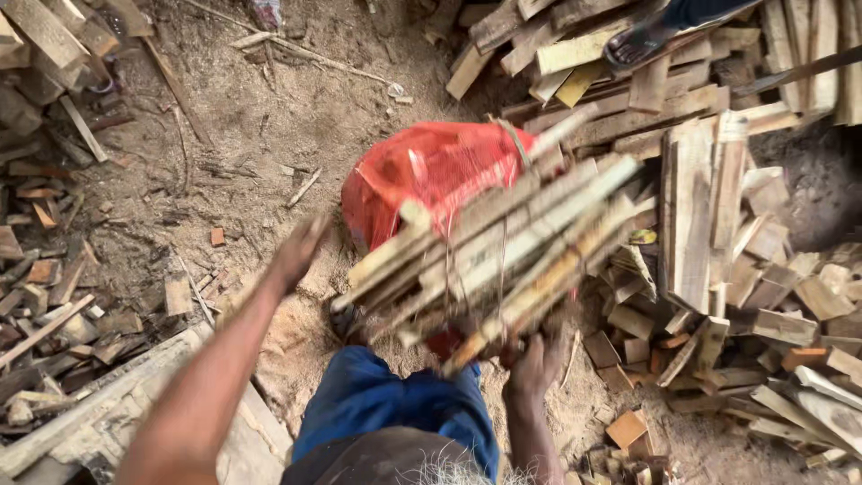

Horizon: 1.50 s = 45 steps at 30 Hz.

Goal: The person ties a bundle of thin wood strips together using a string, lifts the bundle into a large mesh bag, and then carries the bag across a wood-storage area.

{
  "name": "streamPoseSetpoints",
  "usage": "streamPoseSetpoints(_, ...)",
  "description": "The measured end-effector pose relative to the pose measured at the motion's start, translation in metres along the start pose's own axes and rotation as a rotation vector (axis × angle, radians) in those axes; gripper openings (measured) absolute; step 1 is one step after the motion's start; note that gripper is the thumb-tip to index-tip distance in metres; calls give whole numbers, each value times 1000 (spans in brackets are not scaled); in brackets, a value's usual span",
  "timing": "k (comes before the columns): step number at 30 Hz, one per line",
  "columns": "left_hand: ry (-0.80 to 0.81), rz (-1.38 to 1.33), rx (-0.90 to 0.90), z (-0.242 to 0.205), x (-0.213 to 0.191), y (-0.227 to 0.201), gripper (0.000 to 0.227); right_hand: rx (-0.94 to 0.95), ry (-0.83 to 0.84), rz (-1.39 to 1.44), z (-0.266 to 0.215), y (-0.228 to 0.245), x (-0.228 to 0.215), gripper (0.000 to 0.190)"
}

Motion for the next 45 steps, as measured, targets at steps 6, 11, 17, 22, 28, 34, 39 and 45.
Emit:
streamPoseSetpoints(6, 72, -453, 115, 14, 87, 87, 64, -146, 102, -16, 56, 44, 48, 49)
streamPoseSetpoints(11, 363, -1256, 196, 70, 193, 61, 57, -303, 248, 47, 82, 42, 53, 48)
streamPoseSetpoints(17, 246, -1219, 45, 111, 192, 29, 55, 47, 282, -52, 92, 62, 65, 69)
streamPoseSetpoints(22, 210, -1190, 41, 129, 162, -31, 54, 6, 541, 52, 105, 97, 106, 87)
streamPoseSetpoints(28, 198, -1114, -2, 149, 126, -63, 53, -44, 587, 26, 110, 105, 162, 88)
streamPoseSetpoints(34, 315, -828, -125, 172, 117, -90, 53, -71, 468, 50, 137, 145, 229, 82)
streamPoseSetpoints(39, 287, -815, -118, 194, 114, -118, 53, -538, 592, -88, 157, 165, 265, 70)
streamPoseSetpoints(45, 90, -938, -166, 234, 108, -133, 54, -683, 506, -340, 212, 176, 293, 84)
Point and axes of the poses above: each hand's wrist, its own z-axis towards the middle knuckle, its own x-axis out of the palm, y = z × x, the point moved 6 cm from there along z, towards the middle knuckle, and after that the axes turned 14 degrees about -x, right-handed, at the moved point
